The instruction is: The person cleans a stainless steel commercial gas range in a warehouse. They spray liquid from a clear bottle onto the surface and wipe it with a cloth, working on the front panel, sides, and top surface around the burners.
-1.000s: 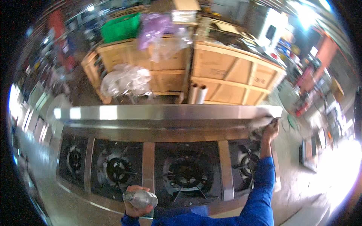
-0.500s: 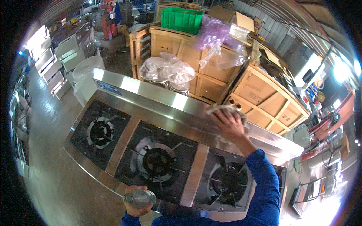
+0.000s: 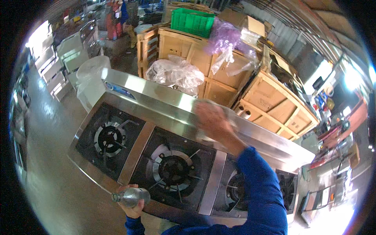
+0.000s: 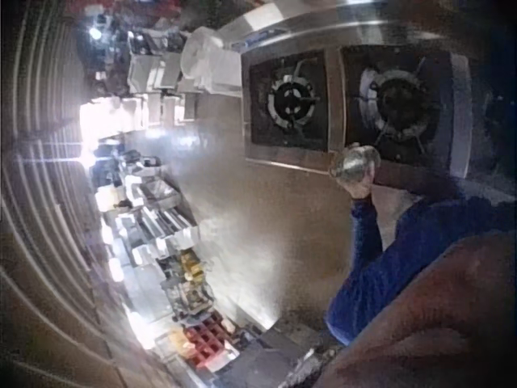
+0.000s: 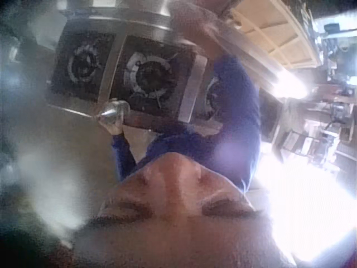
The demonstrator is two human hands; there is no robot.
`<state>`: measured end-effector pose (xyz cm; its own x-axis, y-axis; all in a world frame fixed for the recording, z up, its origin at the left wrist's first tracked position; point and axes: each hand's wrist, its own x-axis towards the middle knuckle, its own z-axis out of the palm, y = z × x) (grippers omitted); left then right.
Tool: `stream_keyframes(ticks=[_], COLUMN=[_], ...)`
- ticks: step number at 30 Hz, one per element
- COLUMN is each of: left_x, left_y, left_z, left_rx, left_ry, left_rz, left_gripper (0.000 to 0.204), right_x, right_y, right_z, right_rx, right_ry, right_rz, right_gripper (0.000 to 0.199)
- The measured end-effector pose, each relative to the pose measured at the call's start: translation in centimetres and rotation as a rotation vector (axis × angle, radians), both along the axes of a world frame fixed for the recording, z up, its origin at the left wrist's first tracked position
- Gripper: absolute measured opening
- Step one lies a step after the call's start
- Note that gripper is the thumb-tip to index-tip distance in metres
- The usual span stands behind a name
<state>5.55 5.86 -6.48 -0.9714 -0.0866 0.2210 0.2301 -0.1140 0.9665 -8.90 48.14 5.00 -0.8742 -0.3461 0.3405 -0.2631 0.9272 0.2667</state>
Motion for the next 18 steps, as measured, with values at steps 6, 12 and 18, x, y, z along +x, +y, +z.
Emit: stream_keyframes(ticks=[6,12,18], left_x=[-0.6,0.4,0.8], left_y=[0.3,0.0,-0.6], left_z=[-1.8,-3.5,-2.1], left_rx=[0.148,0.192,0.116], left_ry=[0.043,-0.121,-0.358], left_rz=[-0.007,-0.014,-0.034], left_gripper=[0.082,0.089,0.085], right_x=[11.7,-4.2,-24.3], right_y=[10.7,-2.0,-21.2], right_z=[-0.7,-2.5,-3.8], right_rx=[0.315,0.395,0.390], right_ry=[0.061,0.142,0.367], right_rz=[-0.307,-0.047,0.127], right_gripper=[0.049,0.055,0.062])
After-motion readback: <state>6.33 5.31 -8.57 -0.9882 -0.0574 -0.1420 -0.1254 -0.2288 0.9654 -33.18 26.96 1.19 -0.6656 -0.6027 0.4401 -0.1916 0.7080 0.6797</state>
